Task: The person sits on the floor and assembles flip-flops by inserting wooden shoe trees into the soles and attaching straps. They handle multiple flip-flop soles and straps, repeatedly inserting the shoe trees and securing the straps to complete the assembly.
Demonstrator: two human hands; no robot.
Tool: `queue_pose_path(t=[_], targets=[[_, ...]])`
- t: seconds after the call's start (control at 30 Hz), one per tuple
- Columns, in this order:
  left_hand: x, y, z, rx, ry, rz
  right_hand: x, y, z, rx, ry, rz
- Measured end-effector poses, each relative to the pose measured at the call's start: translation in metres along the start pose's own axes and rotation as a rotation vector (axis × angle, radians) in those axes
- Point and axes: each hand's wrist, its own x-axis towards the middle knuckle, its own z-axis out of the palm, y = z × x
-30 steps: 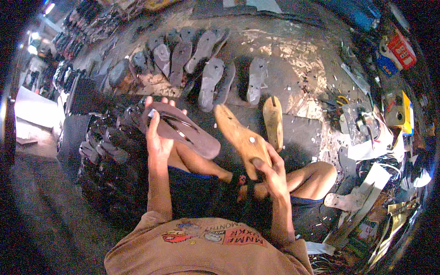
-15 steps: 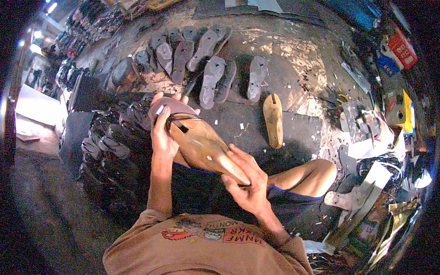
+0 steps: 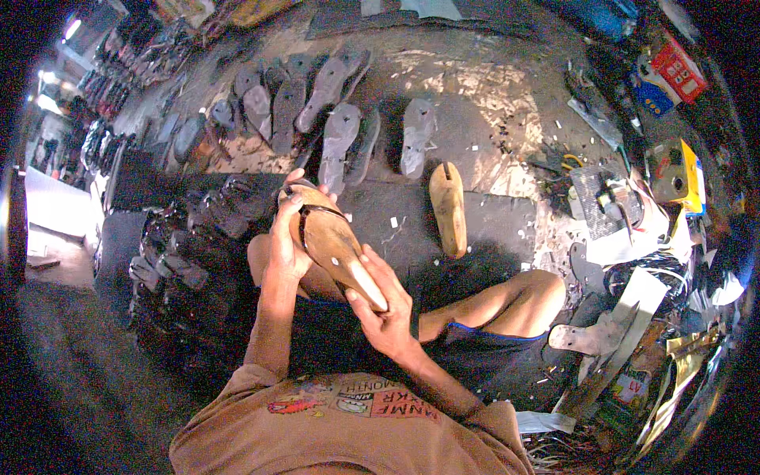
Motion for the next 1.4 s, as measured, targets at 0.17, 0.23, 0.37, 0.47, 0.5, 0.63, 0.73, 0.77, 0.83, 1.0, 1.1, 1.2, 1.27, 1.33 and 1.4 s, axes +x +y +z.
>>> queue_pose_path(t=[0.17,0.23,0.37,0.47,0.5,0.63,0.73,0.77,0.83,1.0,1.1,1.2,1.27,1.33,1.4], targets=[[-0.042,-0.027,0.012,0.033,0.102,-0.09,-0.006,0.003,-0.005,-0.246,-0.058,-0.095],[-0.072,-0.058,0.001,0.017,0.28,-0.226,-0.013,-0.006,0.002,-0.237,-0.178,-0.023],[-0.086,-0.033,-0.003,0.064,0.249,-0.256,-0.014,-0.013,-0.025,0.266,-0.337,0.294],[-0.097,-0.023,0.018,0.05,0.253,-0.296,-0.01,0.015,-0.026,0.131,-0.052,0.594],[-0.102,-0.026,0.018,0.113,0.304,-0.292,-0.009,0.013,-0.021,0.166,-0.129,0.668],[-0.112,-0.018,0.016,0.092,0.104,-0.335,-0.033,0.038,-0.025,0.609,-0.203,0.632],[-0.126,-0.011,-0.012,0.185,-0.166,-0.354,-0.035,0.017,-0.036,1.092,-0.316,0.899],[-0.127,-0.01,-0.003,0.246,-0.231,-0.324,-0.042,0.018,-0.038,1.191,-0.343,0.87],[-0.125,-0.007,0.025,0.375,-0.358,-0.249,-0.05,0.009,-0.035,1.235,-0.243,0.952],[-0.094,-0.038,0.037,0.495,-0.138,-0.111,-0.039,0.012,-0.01,1.026,0.315,0.871],[-0.075,-0.038,0.049,0.436,-0.02,-0.116,-0.03,-0.006,-0.014,0.481,0.044,0.485],[-0.074,-0.043,0.051,0.64,-0.079,-0.024,-0.011,-0.019,-0.015,0.149,-0.102,0.288],[-0.078,-0.017,0.056,0.647,-0.132,-0.146,-0.003,-0.034,-0.031,0.366,-0.132,0.413],[-0.089,-0.034,0.026,0.967,-0.15,0.06,-0.006,-0.037,-0.044,0.547,-0.185,0.49],[-0.103,-0.032,0.024,1.122,-0.141,0.029,-0.016,-0.041,-0.051,0.796,-0.142,0.663]])
